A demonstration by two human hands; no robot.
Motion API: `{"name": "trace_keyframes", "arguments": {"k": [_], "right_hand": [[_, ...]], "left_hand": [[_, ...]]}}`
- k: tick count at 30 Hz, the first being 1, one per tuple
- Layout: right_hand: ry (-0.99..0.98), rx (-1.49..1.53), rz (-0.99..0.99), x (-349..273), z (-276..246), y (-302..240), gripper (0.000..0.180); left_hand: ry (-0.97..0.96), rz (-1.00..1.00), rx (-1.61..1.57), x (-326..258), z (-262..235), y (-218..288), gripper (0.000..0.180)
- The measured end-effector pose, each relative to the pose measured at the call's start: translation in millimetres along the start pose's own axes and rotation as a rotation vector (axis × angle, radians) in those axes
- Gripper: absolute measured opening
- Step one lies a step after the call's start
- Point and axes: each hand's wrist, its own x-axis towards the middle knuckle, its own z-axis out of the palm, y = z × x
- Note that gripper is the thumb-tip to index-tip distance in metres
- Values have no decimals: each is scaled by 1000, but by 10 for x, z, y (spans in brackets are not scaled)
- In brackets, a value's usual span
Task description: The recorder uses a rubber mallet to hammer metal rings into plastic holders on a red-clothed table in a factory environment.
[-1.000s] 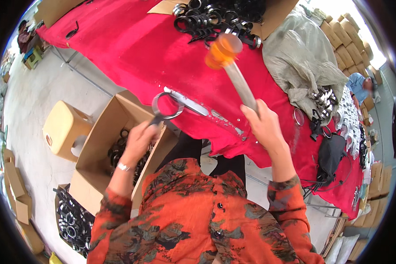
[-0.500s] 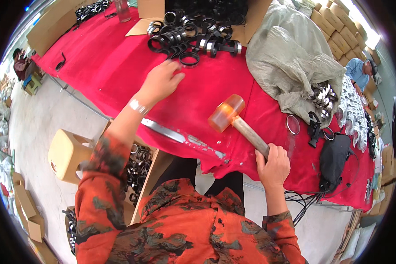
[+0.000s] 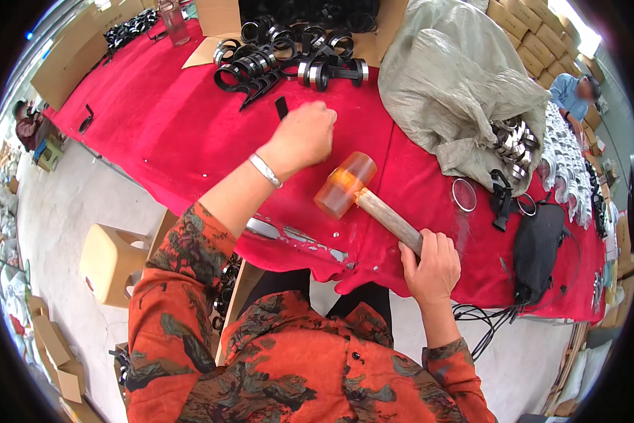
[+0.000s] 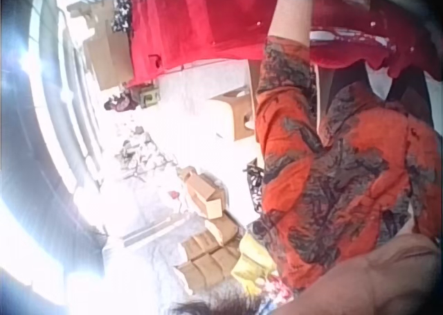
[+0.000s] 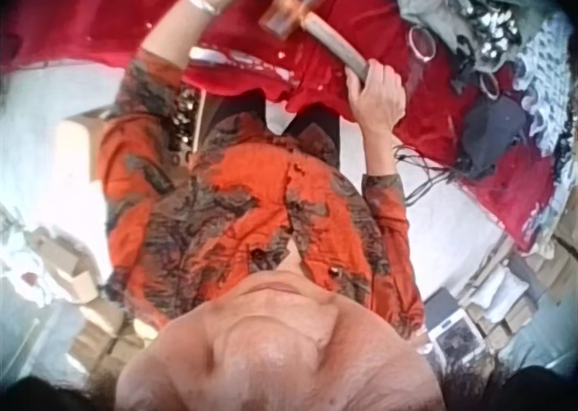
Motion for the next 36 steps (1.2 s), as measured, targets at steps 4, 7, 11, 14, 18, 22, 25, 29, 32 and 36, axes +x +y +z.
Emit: {"name": "trace_keyframes", "arguments": {"k": [4,7,11,14,18,22,25,29,32,36], "right_hand": [[-4,10,-8,-10,-24,-30,35],[4,0,-15,-35,-28,-33,35],[21,4,3,-83,-56,-47,32],[-40,51,-58,-20,11,29,34],[-448,293,168,98,-255,-26,42],[-913,1189,666,-110,-431,-481,38],[-932,1252,676,-321,-383,-808,38],[-793,1191,531,-307,-362,-1022,37],[-689,1193,459,-221,-516,-1083,33],[-324,1136,181,-273,-675,-985,28]], "left_hand": [[-386,-20,290,-191,-23,-414,16],[-69,113,334,-549,47,-683,21],[-244,-28,344,-725,-148,-544,31],[-204,-99,311,-1073,-228,-432,34],[-131,-504,-766,-1507,-611,-36,22],[56,-793,-1227,-2129,-438,-13,11],[148,-717,-1517,-2483,-152,52,14],[227,-662,-1500,-2511,-87,250,10],[200,-625,-1472,-2586,56,152,12],[197,-586,-1422,-2588,121,173,16]]}}
